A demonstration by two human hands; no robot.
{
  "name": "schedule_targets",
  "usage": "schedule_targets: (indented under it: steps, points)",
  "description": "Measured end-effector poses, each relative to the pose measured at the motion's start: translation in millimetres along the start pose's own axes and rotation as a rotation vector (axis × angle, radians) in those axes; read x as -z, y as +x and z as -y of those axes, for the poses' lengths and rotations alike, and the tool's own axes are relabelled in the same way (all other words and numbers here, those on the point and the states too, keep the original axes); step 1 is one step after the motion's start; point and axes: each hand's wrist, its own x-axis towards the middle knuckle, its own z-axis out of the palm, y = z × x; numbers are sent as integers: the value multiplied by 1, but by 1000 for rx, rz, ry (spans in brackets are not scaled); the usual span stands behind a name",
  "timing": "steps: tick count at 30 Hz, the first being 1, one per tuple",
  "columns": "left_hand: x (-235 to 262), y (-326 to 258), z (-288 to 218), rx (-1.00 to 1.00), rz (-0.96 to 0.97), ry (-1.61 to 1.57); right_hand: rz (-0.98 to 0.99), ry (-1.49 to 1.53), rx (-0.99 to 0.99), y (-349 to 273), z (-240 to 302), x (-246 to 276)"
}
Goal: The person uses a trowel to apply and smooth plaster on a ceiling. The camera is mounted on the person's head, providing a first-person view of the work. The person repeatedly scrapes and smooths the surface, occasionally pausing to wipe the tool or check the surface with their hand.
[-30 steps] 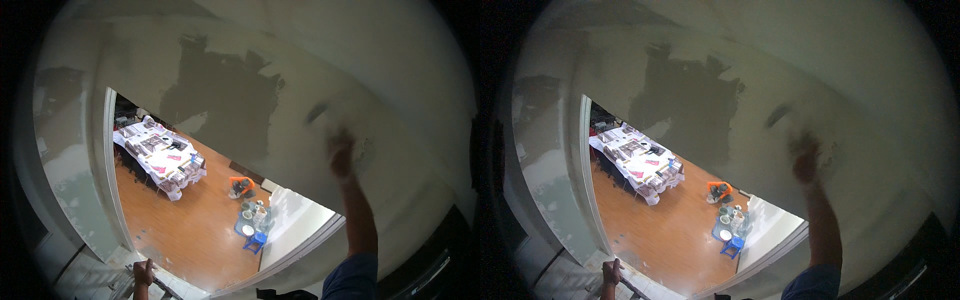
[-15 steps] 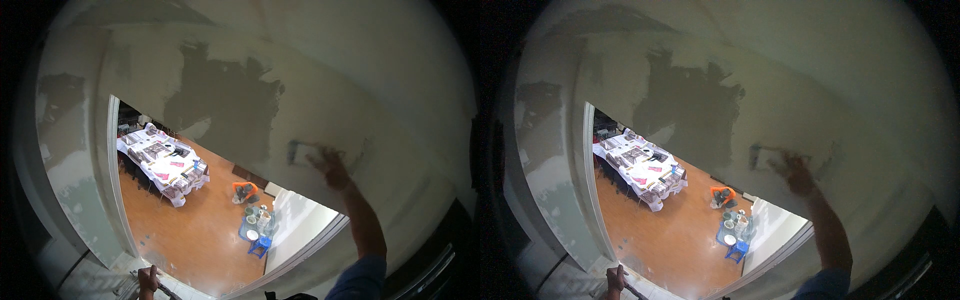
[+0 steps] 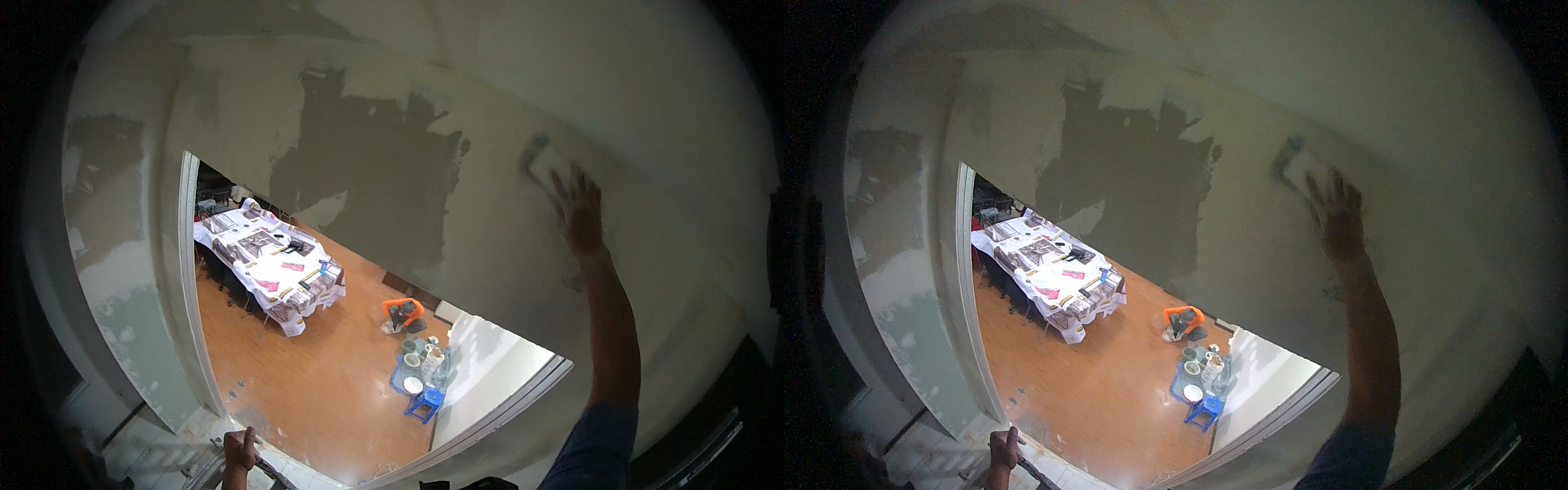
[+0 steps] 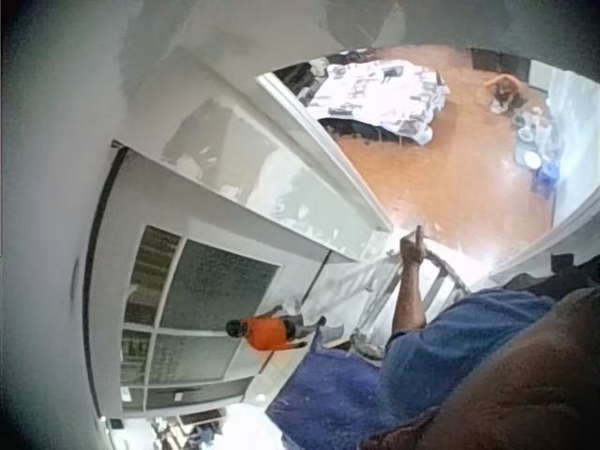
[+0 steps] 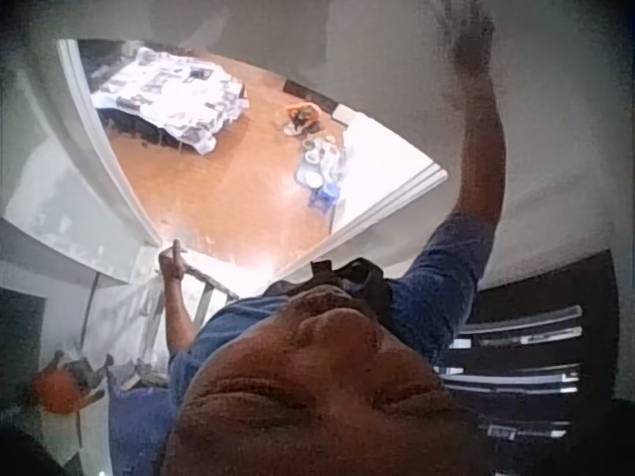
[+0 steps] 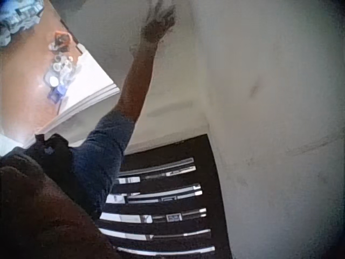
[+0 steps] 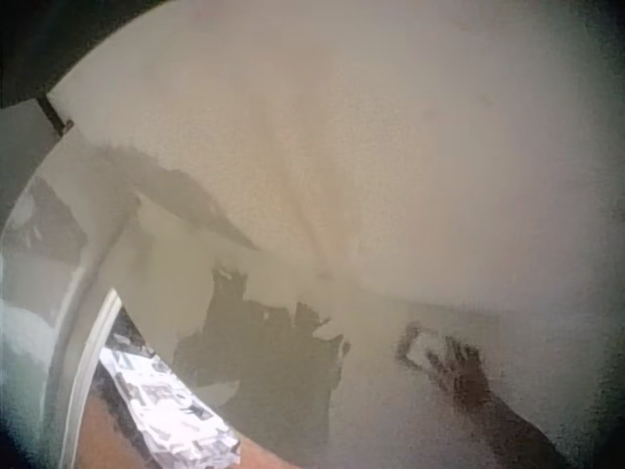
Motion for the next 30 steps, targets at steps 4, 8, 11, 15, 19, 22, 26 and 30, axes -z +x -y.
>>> schedule_targets:
  steps: [4, 8, 11, 15, 19, 22, 26, 30]
  points:
    - [0, -4, 23, 24, -56, 24, 38, 60, 181, -23, 92, -38]
    - [14, -15, -7, 7, -63, 2, 69, -27, 460, -71, 84, -55]
    - [7, -7, -5, 17, -37, -32, 6, 25, 44, 2, 23, -14]
    - [3, 0, 4, -5, -66, 45, -172, 39, 29, 0, 68, -67]
    - [10, -14, 0, 31, -94, -4, 53, 116, 456, -82, 139, -56]
    - [10, -10, -4, 15, -69, -31, 78, 148, 220, -41, 70, -51]
    - [2, 2, -1, 24, -50, -38, -209, 132, -192, 16, 93, -51]
    - [15, -12, 4, 43, -85, 3, 97, 104, 603, -64, 179, -61]
